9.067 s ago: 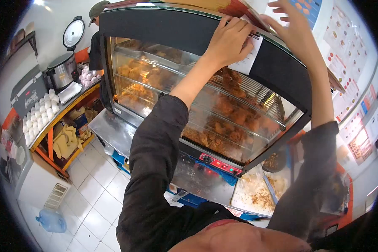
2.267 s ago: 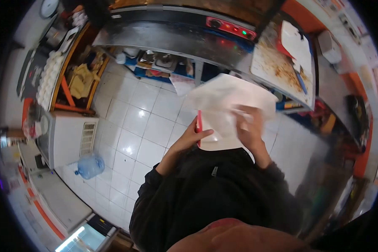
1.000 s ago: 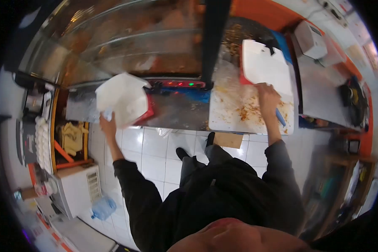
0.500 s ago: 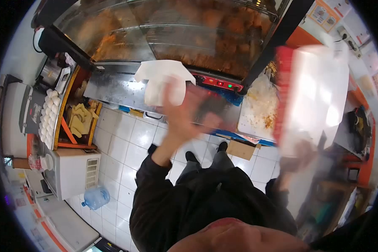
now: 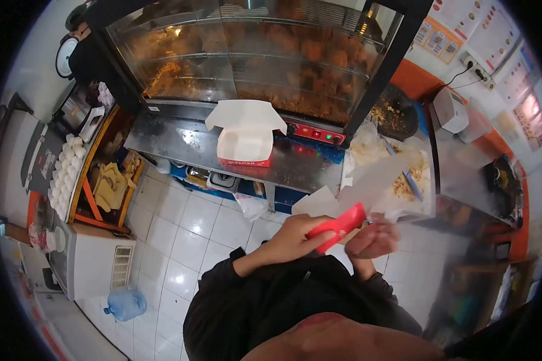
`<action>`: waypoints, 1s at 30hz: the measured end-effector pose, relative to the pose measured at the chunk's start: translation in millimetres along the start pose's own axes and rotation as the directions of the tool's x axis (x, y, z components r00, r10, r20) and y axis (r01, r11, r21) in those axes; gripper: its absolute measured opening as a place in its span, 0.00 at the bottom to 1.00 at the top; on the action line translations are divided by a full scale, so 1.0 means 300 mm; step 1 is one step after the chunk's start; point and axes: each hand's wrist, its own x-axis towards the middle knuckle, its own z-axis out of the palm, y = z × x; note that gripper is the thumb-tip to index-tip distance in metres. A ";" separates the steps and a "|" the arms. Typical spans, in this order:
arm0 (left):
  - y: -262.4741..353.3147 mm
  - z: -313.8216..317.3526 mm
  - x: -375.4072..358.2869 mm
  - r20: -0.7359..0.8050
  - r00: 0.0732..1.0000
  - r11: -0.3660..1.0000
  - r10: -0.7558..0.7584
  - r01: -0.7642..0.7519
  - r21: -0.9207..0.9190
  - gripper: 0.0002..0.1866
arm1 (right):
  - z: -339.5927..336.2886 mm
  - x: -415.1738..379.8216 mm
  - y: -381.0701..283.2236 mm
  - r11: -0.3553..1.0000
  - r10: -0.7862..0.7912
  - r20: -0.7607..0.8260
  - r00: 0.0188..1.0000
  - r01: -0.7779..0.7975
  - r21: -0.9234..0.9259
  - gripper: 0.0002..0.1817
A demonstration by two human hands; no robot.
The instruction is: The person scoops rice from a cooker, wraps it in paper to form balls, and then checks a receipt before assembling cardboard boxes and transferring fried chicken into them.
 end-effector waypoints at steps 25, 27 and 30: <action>-0.370 0.138 -0.542 0.300 0.711 0.441 -0.636 0.654 -0.615 0.20 | 0.092 -0.231 -0.096 0.905 0.289 0.932 0.218 -0.380 -0.192 0.11; -0.441 0.200 -0.609 0.308 0.688 0.388 -0.656 0.658 -0.645 0.21 | 0.096 -0.272 -0.102 0.631 0.316 0.919 -0.234 -0.672 -0.388 0.10; -0.511 0.237 -0.660 0.166 0.590 0.284 -0.790 0.592 -0.754 0.23 | 0.096 -0.212 -0.101 0.671 0.082 0.989 -0.120 -0.728 -0.144 0.11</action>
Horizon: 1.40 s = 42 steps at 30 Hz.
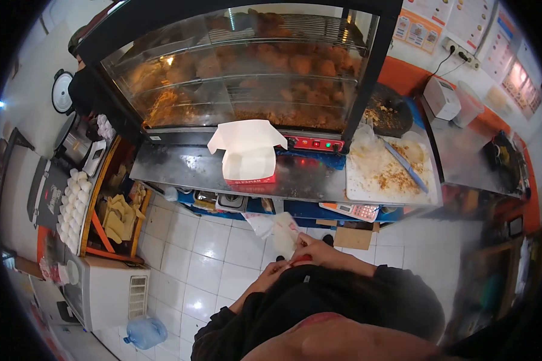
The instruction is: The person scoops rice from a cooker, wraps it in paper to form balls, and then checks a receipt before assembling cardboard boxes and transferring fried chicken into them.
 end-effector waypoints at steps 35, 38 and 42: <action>0.351 0.252 0.034 0.285 0.958 0.943 0.036 -0.127 0.307 0.49 | -0.105 0.033 -0.085 0.872 -0.184 -0.561 0.807 -0.129 -0.472 0.28; 0.336 0.273 0.071 0.325 0.945 0.950 -0.025 -0.078 0.301 0.49 | -0.164 0.023 -0.062 0.807 -0.267 -0.406 0.874 -0.027 -0.589 0.22; 0.351 0.308 0.123 0.351 0.936 0.956 0.016 -0.117 0.270 0.48 | -0.316 0.004 -0.064 0.814 -0.231 -0.020 0.973 0.182 -0.552 0.15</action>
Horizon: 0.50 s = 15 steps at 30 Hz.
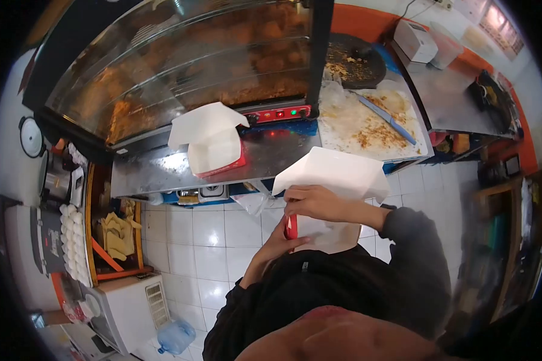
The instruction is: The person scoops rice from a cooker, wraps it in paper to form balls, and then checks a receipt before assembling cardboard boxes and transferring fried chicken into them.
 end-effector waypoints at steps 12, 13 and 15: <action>0.054 -0.089 0.294 -0.086 0.995 0.994 0.051 -0.059 -0.089 0.44 | -0.173 -0.071 0.167 0.993 -0.070 -0.120 0.990 0.080 0.082 0.09; 0.044 -0.176 0.324 -0.186 0.982 0.999 -0.024 0.016 -0.042 0.38 | -0.211 -0.085 0.190 0.993 -0.076 -0.122 0.990 0.086 0.078 0.09; 0.014 -0.348 0.378 -0.386 0.920 0.994 -0.074 0.035 -0.107 0.29 | -0.283 -0.140 0.242 0.966 0.129 -0.575 0.808 0.029 0.258 0.06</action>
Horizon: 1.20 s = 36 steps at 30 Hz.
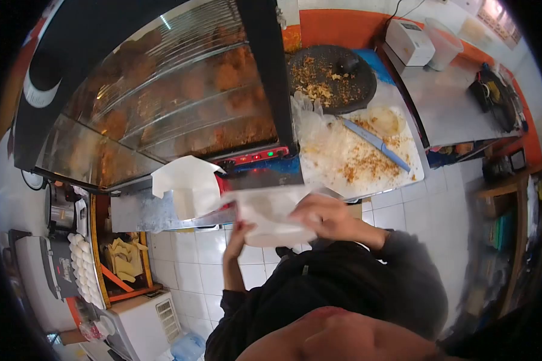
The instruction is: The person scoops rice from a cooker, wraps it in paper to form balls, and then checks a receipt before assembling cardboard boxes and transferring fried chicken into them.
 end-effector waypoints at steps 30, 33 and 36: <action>1.058 -0.054 0.412 0.473 -0.292 -0.479 0.831 0.057 0.876 0.29 | -0.256 0.249 0.662 0.758 0.505 -0.534 0.678 -0.052 0.651 0.38; 1.056 -0.260 0.364 0.398 -0.216 -0.369 0.892 0.163 0.915 0.28 | -0.205 0.260 0.545 0.805 0.425 -0.584 0.691 0.007 0.593 0.44; 1.025 -0.133 0.208 0.118 -0.345 -0.142 0.931 -0.045 0.989 0.24 | -0.148 0.321 0.378 0.910 0.224 -0.649 0.727 0.081 0.406 0.55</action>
